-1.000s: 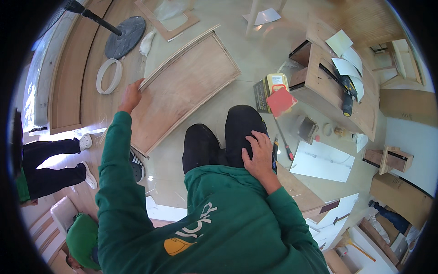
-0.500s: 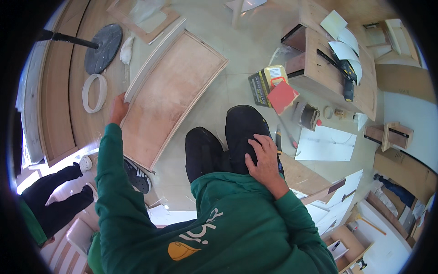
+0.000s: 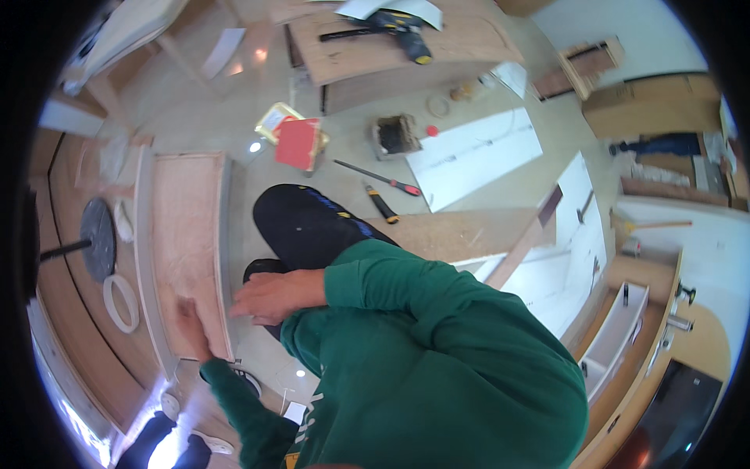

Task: The person assembles a wooden furniture unit by attaching metal brackets to a wooden panel using a cordless drill. They measure the panel with a tape measure, position the brackets, and secure them with screws. The person also handles various wooden panels and tools during the process.

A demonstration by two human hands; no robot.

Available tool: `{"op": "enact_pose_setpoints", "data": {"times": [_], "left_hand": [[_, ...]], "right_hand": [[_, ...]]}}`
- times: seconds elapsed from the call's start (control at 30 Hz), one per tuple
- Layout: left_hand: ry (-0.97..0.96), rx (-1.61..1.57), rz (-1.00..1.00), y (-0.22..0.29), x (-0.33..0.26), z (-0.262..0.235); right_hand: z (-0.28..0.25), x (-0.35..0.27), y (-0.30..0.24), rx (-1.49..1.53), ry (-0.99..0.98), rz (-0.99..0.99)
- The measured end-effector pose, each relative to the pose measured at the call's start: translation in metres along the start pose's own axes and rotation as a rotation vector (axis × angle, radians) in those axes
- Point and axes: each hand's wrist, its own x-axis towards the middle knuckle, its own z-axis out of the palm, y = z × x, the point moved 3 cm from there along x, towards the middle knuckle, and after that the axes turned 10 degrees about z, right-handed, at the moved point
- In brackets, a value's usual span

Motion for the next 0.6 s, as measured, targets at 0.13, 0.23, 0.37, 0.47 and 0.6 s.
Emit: {"op": "enact_pose_setpoints", "data": {"times": [0.13, 0.23, 0.37, 0.47, 0.6], "left_hand": [[-0.129, -0.201, -0.135, 0.048, -0.117, 0.125], [0.01, -0.039, 0.031, 0.093, -0.136, 0.147], [-0.063, 0.029, -0.021, 0.097, -0.127, 0.148], [-0.102, 0.13, 0.049, 0.093, -0.123, 0.149], [-0.145, 0.082, -0.013, 0.09, -0.114, 0.159]], "right_hand": [[-0.059, -0.045, 0.041, 0.14, 0.253, 0.142], [-0.101, -0.111, 0.112, 0.367, 0.627, 0.343], [-0.106, -0.224, 0.223, 0.723, 1.228, 0.723], [-0.065, -0.305, 0.292, 0.71, 1.314, 1.14], [0.017, -0.377, 0.319, 0.274, 1.091, 1.414]]}}
